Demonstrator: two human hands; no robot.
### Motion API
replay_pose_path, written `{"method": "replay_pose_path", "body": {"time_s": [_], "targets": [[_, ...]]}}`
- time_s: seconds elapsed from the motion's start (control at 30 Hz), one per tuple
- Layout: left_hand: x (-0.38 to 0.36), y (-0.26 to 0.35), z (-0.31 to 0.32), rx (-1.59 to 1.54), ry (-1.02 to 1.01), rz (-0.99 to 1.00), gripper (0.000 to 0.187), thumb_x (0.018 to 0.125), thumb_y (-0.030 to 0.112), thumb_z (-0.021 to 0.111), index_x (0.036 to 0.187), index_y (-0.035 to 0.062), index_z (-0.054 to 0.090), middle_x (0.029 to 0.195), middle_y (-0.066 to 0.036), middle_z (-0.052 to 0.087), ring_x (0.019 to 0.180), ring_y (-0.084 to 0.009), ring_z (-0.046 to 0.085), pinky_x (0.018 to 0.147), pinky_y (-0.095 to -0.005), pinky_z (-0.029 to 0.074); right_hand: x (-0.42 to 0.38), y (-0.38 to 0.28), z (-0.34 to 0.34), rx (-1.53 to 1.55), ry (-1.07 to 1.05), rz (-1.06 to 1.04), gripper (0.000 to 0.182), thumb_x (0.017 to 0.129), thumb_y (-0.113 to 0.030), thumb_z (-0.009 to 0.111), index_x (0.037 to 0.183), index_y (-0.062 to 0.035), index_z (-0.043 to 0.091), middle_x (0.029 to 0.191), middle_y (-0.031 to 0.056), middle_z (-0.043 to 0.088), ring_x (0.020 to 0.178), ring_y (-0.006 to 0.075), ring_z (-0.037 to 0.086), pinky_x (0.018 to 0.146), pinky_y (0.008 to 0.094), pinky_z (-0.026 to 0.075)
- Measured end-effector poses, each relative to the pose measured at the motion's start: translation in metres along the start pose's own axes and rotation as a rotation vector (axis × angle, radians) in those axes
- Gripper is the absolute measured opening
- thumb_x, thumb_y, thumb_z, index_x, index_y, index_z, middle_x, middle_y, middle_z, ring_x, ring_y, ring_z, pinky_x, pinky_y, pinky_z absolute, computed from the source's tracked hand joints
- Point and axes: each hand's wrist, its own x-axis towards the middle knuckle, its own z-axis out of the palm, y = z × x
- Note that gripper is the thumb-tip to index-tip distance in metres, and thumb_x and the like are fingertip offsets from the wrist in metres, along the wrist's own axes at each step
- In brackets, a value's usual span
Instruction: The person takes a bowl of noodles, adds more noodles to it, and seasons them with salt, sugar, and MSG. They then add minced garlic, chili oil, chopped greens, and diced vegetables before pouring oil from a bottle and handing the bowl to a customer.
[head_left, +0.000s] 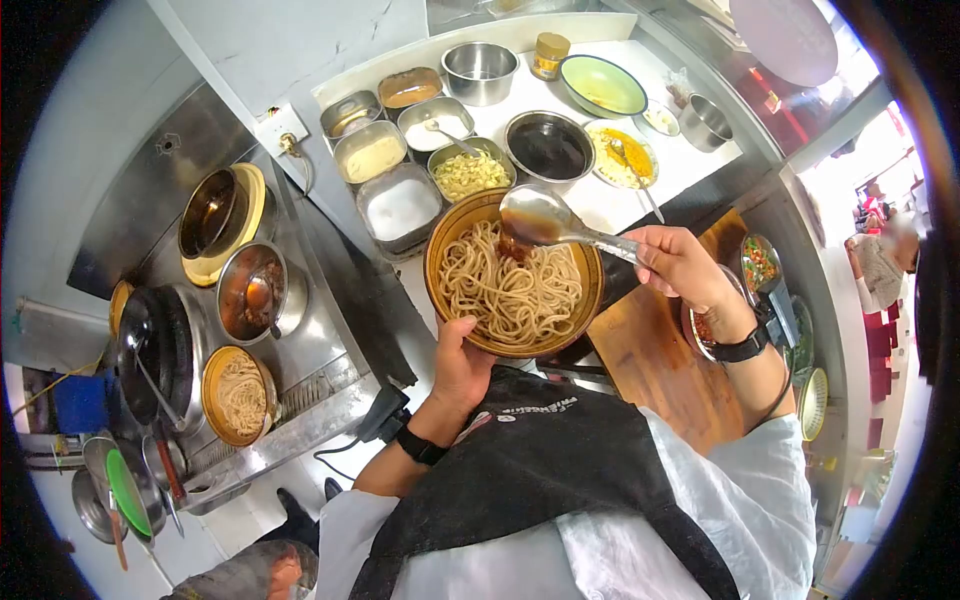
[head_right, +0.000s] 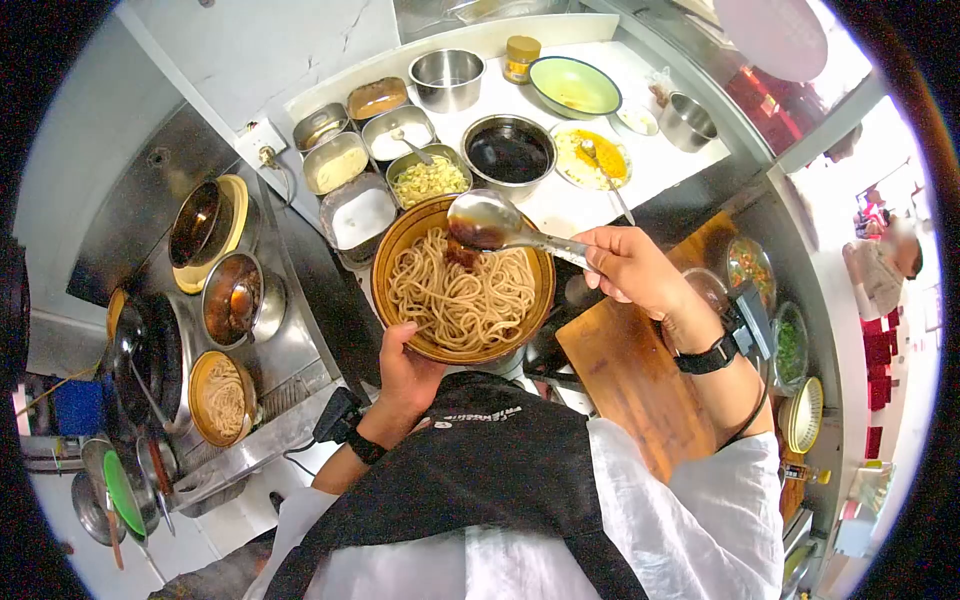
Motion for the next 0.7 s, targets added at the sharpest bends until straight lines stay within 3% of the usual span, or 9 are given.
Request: {"method": "replay_pose_path", "body": {"time_s": [0.2, 0.27, 0.43, 0.5, 0.53, 0.6, 0.63, 0.67, 0.7], "targets": [[0.0, 0.0, -0.001, 0.072, 0.039, 0.034, 0.056, 0.073, 0.021, 0.045, 0.126, 0.0068, 0.033, 0.123, -0.01, 0.043, 0.113, -0.026, 0.042, 0.095, -0.0455, 0.034, -0.002, -0.001, -0.007, -0.032, 0.121, -0.032, 0.021, 0.089, -0.008, 0.04, 0.104, -0.0009, 0.054, 0.064, -0.0022, 0.05, 0.043, 0.0008, 0.035, 0.036, 0.014, 0.024], [0.001, -0.001, -0.008, -0.036, -0.004, -0.024, 0.057, 0.073, 0.012, 0.045, 0.126, 0.011, 0.027, 0.123, -0.01, 0.039, 0.111, -0.0261, 0.044, 0.09, -0.0445, 0.041, 0.001, -0.004, -0.011, 0.085, 0.121, -0.013, 0.02, 0.088, -0.007, 0.041, 0.102, -0.0003, 0.053, 0.064, -0.0017, 0.05, 0.042, 0.0013, 0.035, 0.035, 0.0143, 0.024], [-0.002, 0.0, -0.002, 0.068, 0.03, -0.002, 0.054, 0.074, 0.021, 0.045, 0.125, 0.0066, 0.034, 0.123, -0.01, 0.043, 0.112, -0.0259, 0.043, 0.095, -0.0446, 0.035, 0.029, -0.002, -0.031, 0.289, 0.121, -0.055, 0.017, 0.087, -0.006, 0.043, 0.1, 0.0011, 0.052, 0.065, 0.0007, 0.051, 0.042, 0.0021, 0.035, 0.033, 0.0144, 0.023], [0.001, -0.003, -0.008, 0.066, 0.053, 0.026, 0.052, 0.074, 0.022, 0.046, 0.123, 0.0068, 0.036, 0.122, -0.009, 0.044, 0.112, -0.0253, 0.044, 0.094, -0.0431, 0.035, 0.046, 0.001, -0.038, 0.249, 0.177, -0.067, 0.019, 0.086, -0.006, 0.044, 0.102, 0.0009, 0.051, 0.067, 0.0022, 0.052, 0.042, 0.0018, 0.034, 0.033, 0.0146, 0.024], [-0.001, -0.005, -0.015, 0.063, 0.15, -0.001, 0.05, 0.075, 0.023, 0.048, 0.122, 0.007, 0.038, 0.121, -0.009, 0.045, 0.111, -0.0248, 0.044, 0.094, -0.0423, 0.036, 0.055, 0.007, -0.044, 0.262, 0.167, -0.062, 0.023, 0.085, -0.007, 0.046, 0.106, -0.0002, 0.05, 0.071, 0.0033, 0.054, 0.048, 0.0037, 0.041, 0.037, 0.0137, 0.032], [-0.008, -0.002, -0.003, 0.163, 0.098, 0.009, 0.053, 0.075, 0.028, 0.047, 0.124, 0.0089, 0.037, 0.124, -0.009, 0.042, 0.113, -0.0261, 0.042, 0.093, -0.0465, 0.036, 0.094, 0.067, -0.062, 0.273, -0.111, -0.687, 0.035, 0.08, -0.013, 0.053, 0.113, -0.0022, 0.049, 0.08, 0.0034, 0.055, 0.069, 0.014, 0.054, 0.055, 0.0259, 0.047], [-0.009, 0.0, 0.009, 0.152, -0.023, 0.024, 0.059, 0.074, 0.03, 0.047, 0.128, 0.0108, 0.032, 0.125, -0.009, 0.041, 0.115, -0.0279, 0.041, 0.093, -0.0496, 0.036, 0.087, 0.05, -0.052, 0.212, 0.113, -0.57, 0.031, 0.077, -0.009, 0.053, 0.106, -0.0022, 0.055, 0.078, 0.0061, 0.059, 0.067, 0.0177, 0.056, 0.059, 0.0315, 0.048], [-0.008, 0.002, 0.012, 0.075, -0.039, -0.01, 0.065, 0.069, 0.026, 0.047, 0.129, 0.0071, 0.03, 0.125, -0.011, 0.041, 0.116, -0.0286, 0.04, 0.095, -0.0476, 0.034, 0.096, 0.032, -0.048, -0.306, 0.282, -0.418, 0.027, 0.073, -0.003, 0.049, 0.098, -0.0014, 0.06, 0.076, 0.0116, 0.062, 0.067, 0.0204, 0.059, 0.064, 0.0322, 0.049], [-0.004, -0.003, -0.003, 0.064, -0.043, 0.003, 0.064, 0.069, 0.026, 0.046, 0.129, 0.0075, 0.029, 0.126, -0.011, 0.04, 0.116, -0.0286, 0.04, 0.096, -0.0462, 0.034, 0.091, 0.012, -0.032, -0.337, 0.431, -0.254, 0.027, 0.071, -0.002, 0.047, 0.094, 0.0001, 0.06, 0.073, 0.0172, 0.062, 0.069, 0.0241, 0.061, 0.068, 0.0325, 0.048]]}}
